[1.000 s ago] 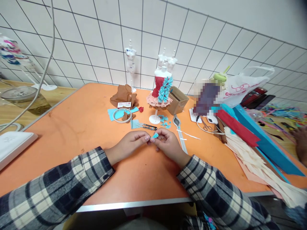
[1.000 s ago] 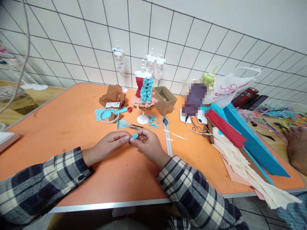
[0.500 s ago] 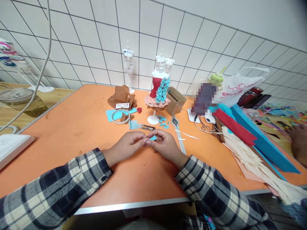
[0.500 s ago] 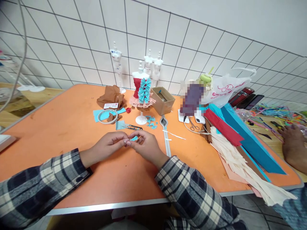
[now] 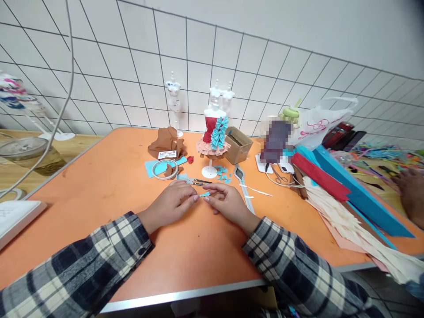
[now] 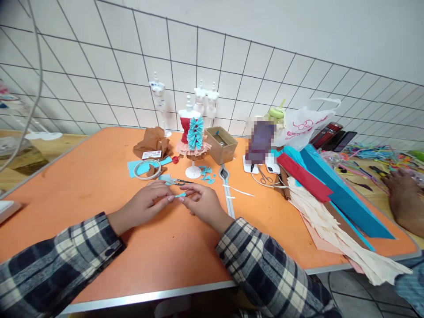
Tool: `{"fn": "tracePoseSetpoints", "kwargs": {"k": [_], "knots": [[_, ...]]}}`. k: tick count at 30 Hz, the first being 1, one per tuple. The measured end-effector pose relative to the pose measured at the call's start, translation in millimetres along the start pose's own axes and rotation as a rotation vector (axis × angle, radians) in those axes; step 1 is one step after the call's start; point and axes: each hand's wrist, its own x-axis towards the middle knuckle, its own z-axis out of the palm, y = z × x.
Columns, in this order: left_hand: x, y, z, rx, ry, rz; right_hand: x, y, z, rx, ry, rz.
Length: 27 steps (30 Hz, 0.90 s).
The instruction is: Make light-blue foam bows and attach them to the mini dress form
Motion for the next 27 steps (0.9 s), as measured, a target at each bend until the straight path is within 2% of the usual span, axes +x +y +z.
{"fn": "tracePoseSetpoints", "kwargs": {"k": [5, 7, 11, 14, 17, 24, 27], "knots": [[0, -2, 0.2, -0.016, -0.001, -0.021, 3, 1, 0, 0.062, 0.030, 0.028], [0, -1, -0.3, -0.017, 0.034, -0.050, 3, 3, 0, 0.035, 0.041, 0.023], [1, 0, 0.7, -0.025, 0.117, -0.076, 5, 8, 0, -0.143, 0.068, -0.087], [2, 1, 4.6, -0.054, 0.109, -0.047, 5, 12, 2, -0.263, 0.063, -0.182], [3, 0, 9.0, -0.113, 0.112, -0.048, 5, 13, 4, -0.292, 0.059, -0.208], [4, -2, 12.3, -0.302, 0.084, -0.163, 1, 10, 3, -0.339, 0.083, -0.232], [4, -3, 12.5, -0.317, 0.092, -0.234, 5, 8, -6, -0.433, 0.148, -0.326]]}}
